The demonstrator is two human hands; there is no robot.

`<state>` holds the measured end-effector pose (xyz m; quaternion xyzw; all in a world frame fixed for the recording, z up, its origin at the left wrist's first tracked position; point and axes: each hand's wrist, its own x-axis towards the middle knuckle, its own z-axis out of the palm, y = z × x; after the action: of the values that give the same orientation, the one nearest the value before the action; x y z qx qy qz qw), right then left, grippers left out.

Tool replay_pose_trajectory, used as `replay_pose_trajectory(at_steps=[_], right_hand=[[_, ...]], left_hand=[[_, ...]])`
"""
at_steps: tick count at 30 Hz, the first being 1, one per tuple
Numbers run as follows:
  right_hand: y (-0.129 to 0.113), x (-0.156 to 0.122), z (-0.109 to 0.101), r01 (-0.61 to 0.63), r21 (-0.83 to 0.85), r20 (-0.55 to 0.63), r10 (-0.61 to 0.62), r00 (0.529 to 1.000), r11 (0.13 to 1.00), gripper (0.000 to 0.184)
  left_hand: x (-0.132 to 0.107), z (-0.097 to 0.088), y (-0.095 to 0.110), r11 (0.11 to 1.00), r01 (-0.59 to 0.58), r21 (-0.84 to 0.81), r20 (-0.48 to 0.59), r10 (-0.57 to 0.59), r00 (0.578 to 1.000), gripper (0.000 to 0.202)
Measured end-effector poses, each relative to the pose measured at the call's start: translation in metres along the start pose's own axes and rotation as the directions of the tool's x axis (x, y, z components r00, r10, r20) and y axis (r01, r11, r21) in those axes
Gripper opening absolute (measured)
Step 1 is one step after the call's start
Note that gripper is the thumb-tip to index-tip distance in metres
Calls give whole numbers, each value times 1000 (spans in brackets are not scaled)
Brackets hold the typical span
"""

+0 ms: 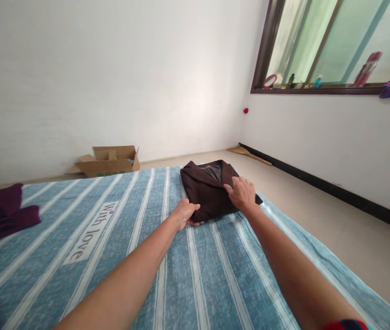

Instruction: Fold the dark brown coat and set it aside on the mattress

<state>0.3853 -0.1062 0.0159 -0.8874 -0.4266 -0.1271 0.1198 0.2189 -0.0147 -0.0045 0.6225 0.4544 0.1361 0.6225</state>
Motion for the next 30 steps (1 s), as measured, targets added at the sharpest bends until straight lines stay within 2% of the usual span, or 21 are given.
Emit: replay_pose_trajectory(at_steps=[3, 6, 9, 12, 17, 21, 26, 30], right_hand=[[-27, -16, 12, 134, 40, 38, -135, 990, 990, 51], [-43, -29, 27, 121, -14, 18, -121, 993, 993, 51], [-45, -33, 33, 102, -24, 27, -102, 994, 994, 53], [-44, -33, 31, 107, -24, 53, -105, 993, 994, 54], [-44, -32, 30, 102, -36, 80, -99, 992, 994, 55], [-45, -33, 33, 102, -44, 118, -96, 988, 994, 56], [-44, -33, 33, 60, -38, 207, -51, 977, 997, 57], [-50, -36, 29, 11, 10, 190, -12, 982, 1000, 55]], left_hand=[[2, 1, -1, 997, 35, 63, -10, -34, 999, 30], [5, 2, -4, 987, 70, 142, -59, -62, 996, 33], [4, 1, -9, 978, 96, 183, -108, -77, 991, 34], [-5, -1, -14, 980, 98, 171, -111, -80, 991, 35], [-27, -3, -21, 996, 24, 84, -75, -18, 997, 27], [-42, -2, -26, 999, -40, 30, -89, 43, 995, 22], [-81, -11, -41, 996, -89, 5, -8, 89, 996, 3], [-133, -30, -69, 991, -125, 51, 61, 122, 991, 11]])
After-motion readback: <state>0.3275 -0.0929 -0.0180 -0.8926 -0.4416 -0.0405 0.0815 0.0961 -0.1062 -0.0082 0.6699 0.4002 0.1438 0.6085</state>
